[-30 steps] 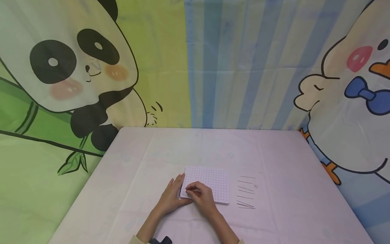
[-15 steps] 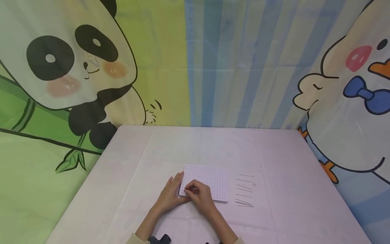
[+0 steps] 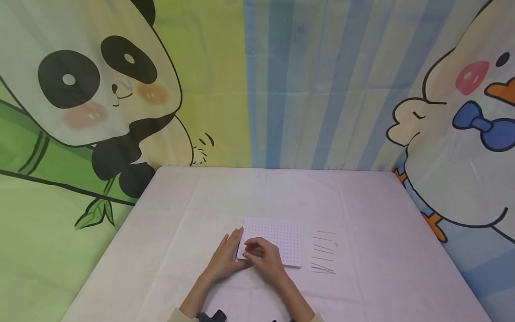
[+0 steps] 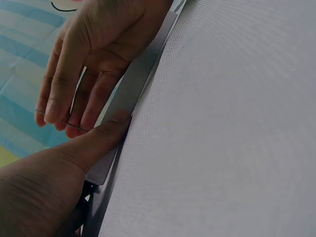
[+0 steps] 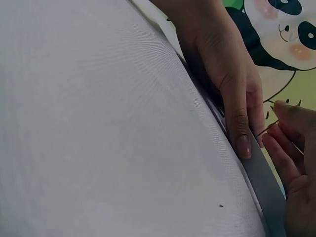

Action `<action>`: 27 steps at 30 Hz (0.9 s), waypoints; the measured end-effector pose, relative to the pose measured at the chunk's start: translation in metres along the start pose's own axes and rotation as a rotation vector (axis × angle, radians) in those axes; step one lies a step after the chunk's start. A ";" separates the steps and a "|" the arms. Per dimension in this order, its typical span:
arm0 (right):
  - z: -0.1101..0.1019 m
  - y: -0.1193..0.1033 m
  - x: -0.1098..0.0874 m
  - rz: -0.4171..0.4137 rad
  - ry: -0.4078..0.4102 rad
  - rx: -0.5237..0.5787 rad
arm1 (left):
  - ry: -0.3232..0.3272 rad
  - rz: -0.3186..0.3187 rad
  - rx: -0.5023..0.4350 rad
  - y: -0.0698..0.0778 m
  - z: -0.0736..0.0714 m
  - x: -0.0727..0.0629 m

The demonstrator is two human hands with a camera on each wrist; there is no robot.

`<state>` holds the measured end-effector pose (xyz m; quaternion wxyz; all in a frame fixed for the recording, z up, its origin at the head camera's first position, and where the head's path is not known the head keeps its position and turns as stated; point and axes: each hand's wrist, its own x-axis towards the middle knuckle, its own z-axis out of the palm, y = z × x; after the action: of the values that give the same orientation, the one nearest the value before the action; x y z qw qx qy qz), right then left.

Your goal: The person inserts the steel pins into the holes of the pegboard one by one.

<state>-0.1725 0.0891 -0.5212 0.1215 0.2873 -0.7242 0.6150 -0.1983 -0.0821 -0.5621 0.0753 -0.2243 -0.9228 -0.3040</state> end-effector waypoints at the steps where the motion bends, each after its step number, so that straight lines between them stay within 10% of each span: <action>1: -0.002 -0.001 0.000 0.018 0.004 0.038 | -0.001 0.001 -0.003 0.000 0.000 0.000; 8: -0.033 0.010 -0.002 0.024 0.163 0.139 | -0.022 -0.038 0.029 0.000 0.000 0.000; 17: -0.113 0.004 -0.058 0.183 0.292 -0.162 | -0.055 -0.055 0.030 0.004 0.002 0.000; 27: -0.154 0.010 -0.102 0.283 0.443 -0.347 | -0.062 -0.061 0.020 0.004 0.000 -0.002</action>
<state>-0.1230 0.2657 -0.5506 0.2369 0.0178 -0.8071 0.5405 -0.1951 -0.0800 -0.5610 0.0396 -0.2047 -0.9341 -0.2899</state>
